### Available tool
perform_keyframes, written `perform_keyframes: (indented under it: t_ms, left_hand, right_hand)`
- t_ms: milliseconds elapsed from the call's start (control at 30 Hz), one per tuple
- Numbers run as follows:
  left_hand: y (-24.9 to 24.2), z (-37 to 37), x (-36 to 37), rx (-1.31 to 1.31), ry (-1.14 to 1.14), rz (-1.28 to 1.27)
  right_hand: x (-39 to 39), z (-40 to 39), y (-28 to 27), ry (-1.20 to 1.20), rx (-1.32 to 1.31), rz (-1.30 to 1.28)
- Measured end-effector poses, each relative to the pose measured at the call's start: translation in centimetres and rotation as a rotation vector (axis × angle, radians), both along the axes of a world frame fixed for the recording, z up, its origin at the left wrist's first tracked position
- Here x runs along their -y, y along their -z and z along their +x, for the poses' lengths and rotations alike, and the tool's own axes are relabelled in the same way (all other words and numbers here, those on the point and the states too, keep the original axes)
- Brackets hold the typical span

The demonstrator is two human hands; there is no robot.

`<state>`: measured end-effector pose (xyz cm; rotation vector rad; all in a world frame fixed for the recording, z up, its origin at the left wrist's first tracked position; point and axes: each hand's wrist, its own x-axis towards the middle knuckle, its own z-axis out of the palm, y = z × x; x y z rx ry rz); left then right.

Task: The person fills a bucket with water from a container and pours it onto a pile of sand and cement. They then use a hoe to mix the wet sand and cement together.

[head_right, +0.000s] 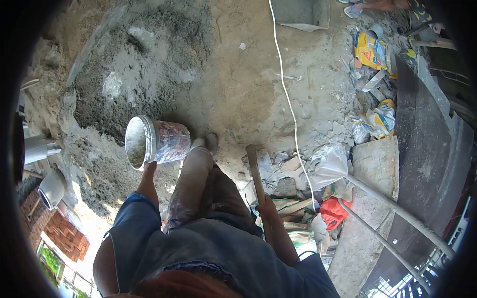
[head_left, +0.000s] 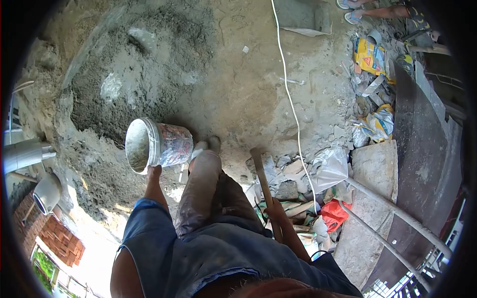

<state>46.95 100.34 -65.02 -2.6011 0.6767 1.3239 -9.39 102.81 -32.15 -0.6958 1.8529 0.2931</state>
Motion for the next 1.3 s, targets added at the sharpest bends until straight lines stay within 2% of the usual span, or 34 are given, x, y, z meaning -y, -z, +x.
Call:
perform_keyframes:
  t_ms: [67, 100, 167, 200, 267, 300, 367, 400, 433, 500, 567, 600, 667, 700, 767, 800, 900, 967, 1033, 1067, 1133, 1167, 1200, 1233, 1267, 1300]
  left_hand:
    - [-4.1, -2.2, 3.4, -0.109, 0.154, 0.112]
    - [-4.4, -2.9, 3.9, -0.115, 0.152, 0.112]
    - [-4.9, -4.4, 4.4, 0.084, 0.149, -0.175]
    - [-3.8, -4.9, 4.3, 0.187, 0.216, -0.18]
    - [-3.8, -5.0, 5.5, -0.033, 0.229, -0.143]
    - [-6.4, -5.4, 7.0, -0.008, 0.107, -0.105]
    - [-11.4, -6.8, 9.6, 0.298, -0.142, -0.434]
    - [-12.3, -7.0, 11.3, 0.512, -0.035, -0.523]
    - [-15.9, -6.8, 14.6, 0.515, -0.049, -0.532]
    - [-14.0, -3.6, 17.8, 0.629, 0.005, -0.537]
    - [-11.3, 0.2, 21.1, 0.602, 0.002, -0.417]
    - [-10.8, 1.5, 22.9, 0.603, 0.016, -0.372]
    - [-8.0, 4.7, 25.6, 0.61, 0.096, -0.365]
    - [-6.5, 6.3, 26.8, 0.594, 0.12, -0.441]
    - [-5.7, 7.8, 29.7, 0.292, 0.178, -0.279]
    - [-2.4, 8.5, 28.9, 0.388, 0.227, -0.361]
    - [-6.0, 6.4, 26.9, 0.35, 0.223, -0.345]
    - [-8.1, 3.5, 21.2, 0.317, 0.282, -0.314]
    - [-10.1, 1.0, 15.2, 0.372, 0.189, -0.206]
    - [-10.7, 0.4, 12.9, 0.271, 0.145, -0.14]
    - [-10.0, -1.3, 9.3, 0.03, -0.122, -0.135]
    - [-10.1, -2.3, 8.9, -0.104, -0.113, -0.152]
    - [-8.7, -4.3, 7.4, -0.098, -0.108, -0.139]
    - [-10.5, -5.9, 9.5, -0.182, -0.145, 0.01]
    - [-9.8, -8.4, 8.8, -0.154, -0.158, -0.055]
    - [-9.0, -10.8, 8.3, -0.191, -0.274, -0.16]
  right_hand:
    - [0.8, -0.3, -0.1, 0.032, 0.013, -0.022]
    - [1.7, -0.3, -0.4, 0.038, 0.023, -0.032]
    - [2.0, -1.4, 0.8, 0.005, 0.05, -0.103]
    - [2.9, -1.4, 0.4, -0.012, 0.045, -0.095]
    - [5.7, -0.6, -0.3, -0.011, 0.038, -0.014]
    - [6.8, -0.2, -0.2, -0.031, 0.038, -0.017]
    - [8.9, 0.1, -0.3, -0.066, -0.016, 0.005]
    - [9.9, 0.2, -0.2, -0.112, -0.052, 0.008]
    - [10.6, -0.3, 0.6, -0.183, -0.047, -0.015]
    - [11.1, -1.9, 2.7, -0.28, -0.03, -0.014]
    - [12.8, -3.2, 5.4, -0.482, 0.051, -0.117]
    - [13.8, -2.9, 5.6, -0.506, 0.057, -0.082]
    - [18.5, -0.6, 5.1, -0.36, 0.027, 0.105]
    - [20.6, 0.8, 4.8, -0.339, 0.04, 0.155]
    - [23.7, 2.6, 4.5, -0.378, 0.004, 0.199]
    - [24.8, 3.1, 4.5, -0.405, -0.018, 0.204]
    - [28.8, 4.0, 4.1, -0.419, -0.012, 0.247]
    - [31.5, 5.1, 3.3, -0.406, -0.01, 0.303]
    - [33.2, 5.3, 2.9, -0.435, -0.001, 0.291]
    - [34.3, 5.6, 2.7, -0.467, -0.016, 0.289]
    - [37.0, 7.3, 2.1, -0.453, -0.066, 0.297]
    - [38.4, 7.8, 2.0, -0.466, -0.076, 0.268]
    - [39.3, 8.1, 1.7, -0.476, -0.087, 0.25]
    - [40.3, 7.8, 2.1, -0.516, -0.053, 0.246]
    - [40.8, 6.9, 2.8, -0.574, -0.064, 0.23]
    - [42.2, 7.1, 2.8, -0.592, -0.053, 0.227]
